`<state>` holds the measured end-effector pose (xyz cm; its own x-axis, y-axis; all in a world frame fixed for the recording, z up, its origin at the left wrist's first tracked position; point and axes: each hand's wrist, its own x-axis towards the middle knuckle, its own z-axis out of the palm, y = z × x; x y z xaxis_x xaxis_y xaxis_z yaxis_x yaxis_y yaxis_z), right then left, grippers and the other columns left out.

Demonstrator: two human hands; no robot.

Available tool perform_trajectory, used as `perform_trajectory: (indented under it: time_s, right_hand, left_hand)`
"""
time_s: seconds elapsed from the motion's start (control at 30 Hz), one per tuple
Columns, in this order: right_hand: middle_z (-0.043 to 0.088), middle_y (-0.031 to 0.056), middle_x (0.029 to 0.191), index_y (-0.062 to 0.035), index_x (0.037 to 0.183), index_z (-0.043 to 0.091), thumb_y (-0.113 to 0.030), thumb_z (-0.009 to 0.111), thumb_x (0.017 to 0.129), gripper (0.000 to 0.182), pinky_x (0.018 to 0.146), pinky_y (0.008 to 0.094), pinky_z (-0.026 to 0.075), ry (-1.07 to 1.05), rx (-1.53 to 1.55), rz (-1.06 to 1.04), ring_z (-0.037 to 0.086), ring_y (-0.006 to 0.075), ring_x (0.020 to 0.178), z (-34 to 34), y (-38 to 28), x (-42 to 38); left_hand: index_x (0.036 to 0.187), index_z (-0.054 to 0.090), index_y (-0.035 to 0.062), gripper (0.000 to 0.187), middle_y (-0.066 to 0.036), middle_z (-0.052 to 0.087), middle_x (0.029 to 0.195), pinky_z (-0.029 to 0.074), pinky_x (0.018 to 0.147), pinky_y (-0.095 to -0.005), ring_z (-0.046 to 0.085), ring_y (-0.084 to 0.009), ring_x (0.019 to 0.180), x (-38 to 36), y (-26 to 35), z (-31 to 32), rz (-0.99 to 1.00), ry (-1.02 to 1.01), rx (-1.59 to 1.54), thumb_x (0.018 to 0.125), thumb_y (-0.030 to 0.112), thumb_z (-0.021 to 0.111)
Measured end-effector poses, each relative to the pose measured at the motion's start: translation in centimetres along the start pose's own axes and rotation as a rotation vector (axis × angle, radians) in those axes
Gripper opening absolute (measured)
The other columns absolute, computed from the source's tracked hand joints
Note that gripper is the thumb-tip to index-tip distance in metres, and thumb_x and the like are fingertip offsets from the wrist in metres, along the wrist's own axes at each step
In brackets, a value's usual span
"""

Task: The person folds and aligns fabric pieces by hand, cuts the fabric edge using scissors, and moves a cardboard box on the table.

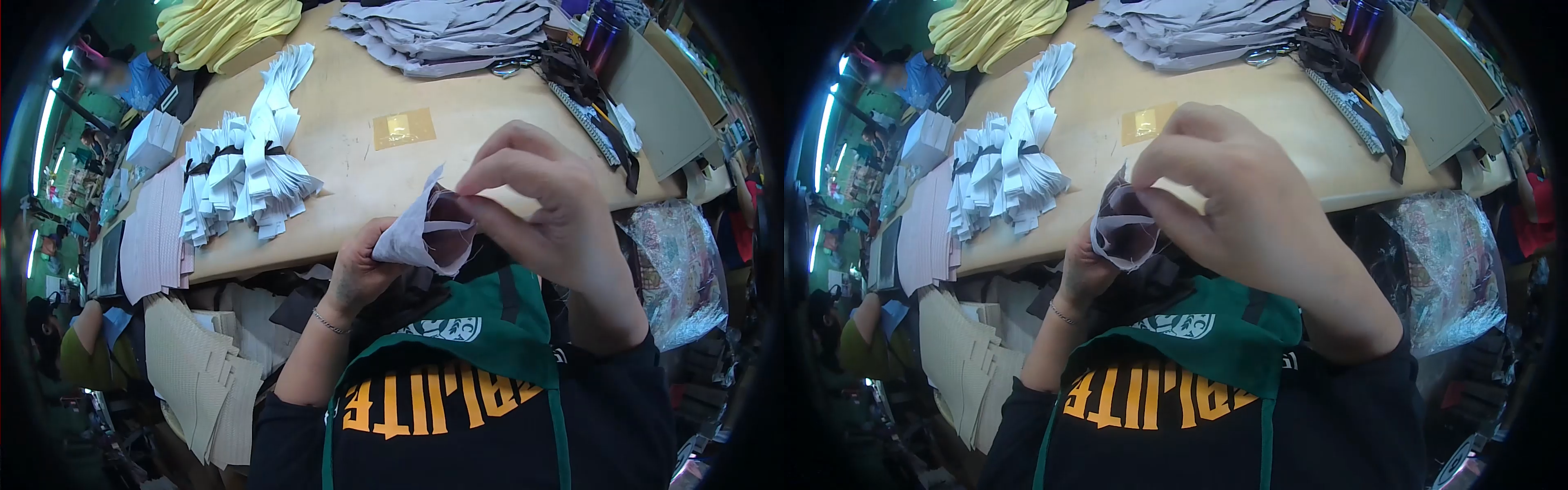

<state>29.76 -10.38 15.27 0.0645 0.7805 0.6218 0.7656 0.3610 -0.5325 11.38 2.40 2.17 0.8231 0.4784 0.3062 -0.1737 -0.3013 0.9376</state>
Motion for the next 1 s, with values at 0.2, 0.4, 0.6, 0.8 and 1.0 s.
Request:
perform_trajectory:
  time_s: [0.2,0.4,0.6,0.8,1.0]
  right_hand:
    - [0.056,0.0081,0.082,-0.0032,0.082,0.065,0.001,0.072,0.065,0.018,0.064,0.03,0.043,-0.003,-0.023,-0.064,0.055,0.0212,0.076,-0.3,-0.4,0.4]
    - [0.057,0.0084,0.082,-0.0055,0.081,0.066,-0.001,0.072,0.06,0.023,0.068,0.0339,0.042,-0.187,-0.181,-0.084,0.051,0.0253,0.082,-0.2,-0.8,0.8]
    - [0.063,0.0081,0.087,-0.0053,0.078,0.065,-0.004,0.068,0.064,0.014,0.074,0.0346,0.045,-0.292,-0.272,-0.061,0.056,0.0263,0.089,0.7,0.9,0.6]
    - [0.064,0.011,0.086,0.0,0.089,0.063,0.002,0.064,0.073,0.015,0.071,0.0313,0.049,-0.439,0.267,0.253,0.064,0.0221,0.084,-0.4,3.6,1.5]
    - [0.061,0.0138,0.1,0.0043,0.091,0.061,0.004,0.064,0.08,0.012,0.081,0.0302,0.049,-0.378,0.469,0.083,0.055,0.0239,0.115,-2.1,5.9,2.1]
  left_hand:
    - [0.113,0.055,0.0019,0.04,-0.006,0.063,0.104,0.047,0.085,-0.0279,0.059,-0.0128,0.096,0.0,0.3,-0.2,0.017,0.016,-0.016,0.076,-0.003,0.07]
    - [0.113,0.055,0.002,0.039,-0.005,0.063,0.103,0.047,0.084,-0.0273,0.059,-0.0127,0.096,0.5,0.7,-0.1,-0.07,-0.017,-0.082,0.077,0.001,0.071]
    - [0.116,0.054,0.0017,0.044,-0.005,0.062,0.104,0.047,0.084,-0.0274,0.057,-0.0114,0.096,1.3,1.1,-0.8,-0.165,-0.123,-0.158,0.076,0.002,0.073]
    - [0.116,0.055,0.0007,0.051,-0.007,0.063,0.105,0.047,0.085,-0.0285,0.059,-0.0134,0.095,0.7,1.1,-1.6,-0.207,-0.256,0.038,0.07,0.006,0.075]
    - [0.111,0.055,-0.0056,0.046,-0.013,0.066,0.097,0.047,0.088,-0.0315,0.063,-0.0204,0.094,-0.3,0.0,-4.2,-0.646,-0.717,-0.483,0.068,0.0,0.068]
